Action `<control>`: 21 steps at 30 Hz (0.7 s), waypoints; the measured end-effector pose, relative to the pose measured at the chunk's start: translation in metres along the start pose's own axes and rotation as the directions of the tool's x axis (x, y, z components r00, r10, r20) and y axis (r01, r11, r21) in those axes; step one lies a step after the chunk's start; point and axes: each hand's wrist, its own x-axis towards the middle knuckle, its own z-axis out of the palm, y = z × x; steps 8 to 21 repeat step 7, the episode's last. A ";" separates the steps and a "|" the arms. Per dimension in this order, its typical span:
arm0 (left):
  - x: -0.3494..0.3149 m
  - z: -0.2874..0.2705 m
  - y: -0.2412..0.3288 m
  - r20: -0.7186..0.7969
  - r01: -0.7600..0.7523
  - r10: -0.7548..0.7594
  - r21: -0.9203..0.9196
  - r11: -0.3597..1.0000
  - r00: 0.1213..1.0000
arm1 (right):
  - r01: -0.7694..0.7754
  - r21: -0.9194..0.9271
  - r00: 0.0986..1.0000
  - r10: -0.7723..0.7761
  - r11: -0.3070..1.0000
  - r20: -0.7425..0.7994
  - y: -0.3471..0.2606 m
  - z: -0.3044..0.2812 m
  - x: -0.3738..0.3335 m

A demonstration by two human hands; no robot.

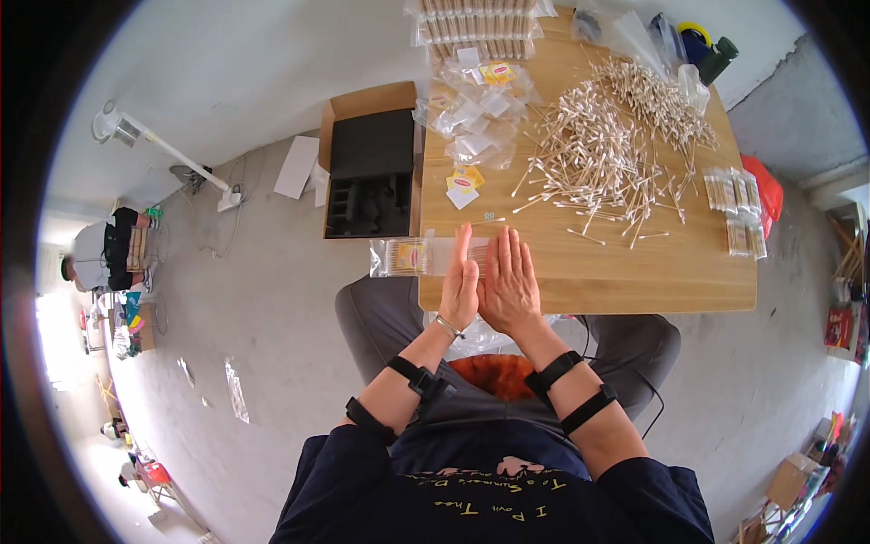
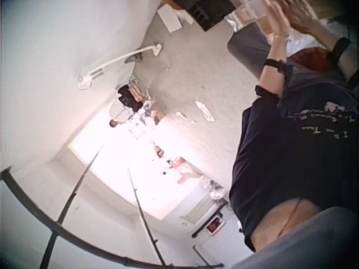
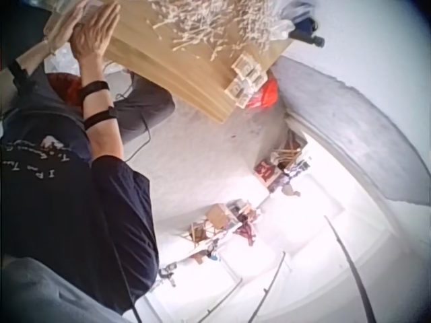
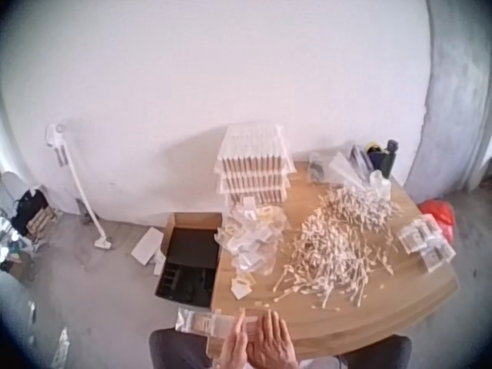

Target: The person is sorting and packing small wooden sticks into plastic bags.

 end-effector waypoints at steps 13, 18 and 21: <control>0.009 -0.002 -0.002 0.013 0.107 -0.108 -0.270 0.957 0.994 | -0.006 0.008 0.997 0.005 1.000 0.078 0.000 -0.005 0.000; 0.009 -0.002 -0.002 0.013 0.107 -0.108 -0.270 0.957 0.994 | -0.006 0.008 0.997 0.005 1.000 0.078 0.000 -0.005 0.000; 0.009 -0.002 -0.002 0.013 0.107 -0.108 -0.270 0.957 0.994 | -0.006 0.008 0.997 0.005 1.000 0.078 0.000 -0.005 0.000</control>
